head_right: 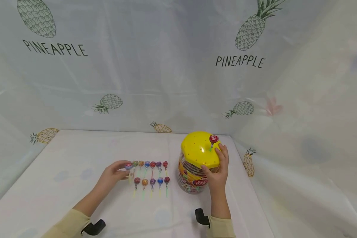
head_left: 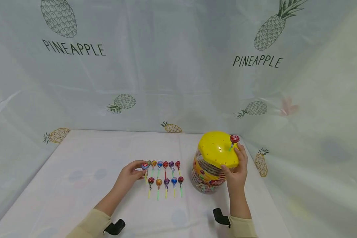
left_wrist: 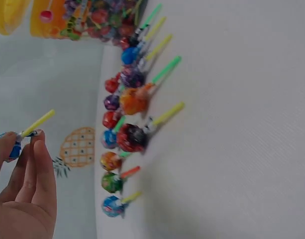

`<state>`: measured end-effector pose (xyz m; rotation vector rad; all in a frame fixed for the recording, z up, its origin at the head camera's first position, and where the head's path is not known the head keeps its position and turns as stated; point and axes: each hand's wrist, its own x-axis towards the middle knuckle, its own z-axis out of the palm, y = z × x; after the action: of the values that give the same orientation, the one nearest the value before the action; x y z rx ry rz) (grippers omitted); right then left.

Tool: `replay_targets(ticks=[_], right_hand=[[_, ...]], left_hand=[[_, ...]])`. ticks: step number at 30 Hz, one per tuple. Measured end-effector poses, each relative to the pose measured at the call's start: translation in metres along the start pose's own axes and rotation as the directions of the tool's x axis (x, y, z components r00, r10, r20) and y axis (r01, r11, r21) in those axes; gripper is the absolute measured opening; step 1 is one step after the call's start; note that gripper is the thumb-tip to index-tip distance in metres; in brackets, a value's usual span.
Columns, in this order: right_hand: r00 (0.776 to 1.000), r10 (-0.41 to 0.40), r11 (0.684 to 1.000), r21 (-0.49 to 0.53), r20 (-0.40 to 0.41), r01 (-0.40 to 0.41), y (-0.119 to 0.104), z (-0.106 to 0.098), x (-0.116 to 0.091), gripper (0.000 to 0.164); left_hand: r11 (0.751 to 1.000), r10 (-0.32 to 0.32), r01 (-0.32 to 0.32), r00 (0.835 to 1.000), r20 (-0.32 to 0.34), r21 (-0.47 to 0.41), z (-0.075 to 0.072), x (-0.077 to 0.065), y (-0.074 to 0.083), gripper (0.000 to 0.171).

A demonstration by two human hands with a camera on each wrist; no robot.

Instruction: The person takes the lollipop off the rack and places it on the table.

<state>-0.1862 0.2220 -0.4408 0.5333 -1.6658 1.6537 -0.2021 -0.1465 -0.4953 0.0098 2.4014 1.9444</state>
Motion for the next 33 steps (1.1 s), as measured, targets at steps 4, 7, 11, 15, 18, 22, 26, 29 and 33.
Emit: replay_targets(ticks=[4,7,11,15,18,22,26,29,33], right_hand=[[1.0,-0.001,1.0,-0.014,-0.003,0.001,0.0,0.0,0.0,0.055],[1.0,-0.006,1.0,-0.013,-0.006,0.006,0.0,-0.001,0.0,0.055],[1.0,-0.008,1.0,-0.01,-0.007,0.008,0.0,-0.001,0.0,0.055],[1.0,-0.008,1.0,-0.013,-0.007,0.007,0.0,-0.001,0.0,0.054],[1.0,-0.008,1.0,-0.01,-0.005,0.008,0.0,-0.001,-0.001,0.054],[1.0,-0.005,1.0,-0.004,-0.002,0.005,0.0,0.0,-0.001,0.054],[1.0,-0.001,1.0,-0.017,0.0,0.001,0.0,0.001,0.0,0.054],[1.0,-0.005,1.0,-0.023,0.0,0.005,0.001,0.0,0.0,0.054],[1.0,-0.006,1.0,-0.023,-0.002,0.006,0.014,-0.005,-0.002,0.056]], left_hand=[[0.996,-0.029,0.031,0.999,-0.023,0.089,-0.003,-0.002,-0.007,0.038],[0.98,-0.058,0.063,0.998,-0.033,0.189,-0.003,-0.003,-0.014,0.036],[0.95,-0.084,0.088,0.996,-0.026,0.299,-0.001,-0.003,-0.026,0.032],[0.931,-0.099,0.095,0.995,-0.008,0.351,0.003,-0.002,-0.036,0.03],[0.916,-0.102,0.094,0.995,-0.001,0.389,0.005,0.0,-0.041,0.029],[0.893,-0.094,0.084,0.996,0.002,0.442,0.008,0.003,-0.044,0.028],[0.878,-0.098,0.087,0.995,0.0,0.472,0.009,0.005,-0.047,0.029],[0.874,-0.1,0.086,0.995,0.004,0.479,0.01,0.005,-0.047,0.029],[0.876,-0.092,0.077,0.996,0.009,0.476,0.011,0.007,-0.049,0.027]])
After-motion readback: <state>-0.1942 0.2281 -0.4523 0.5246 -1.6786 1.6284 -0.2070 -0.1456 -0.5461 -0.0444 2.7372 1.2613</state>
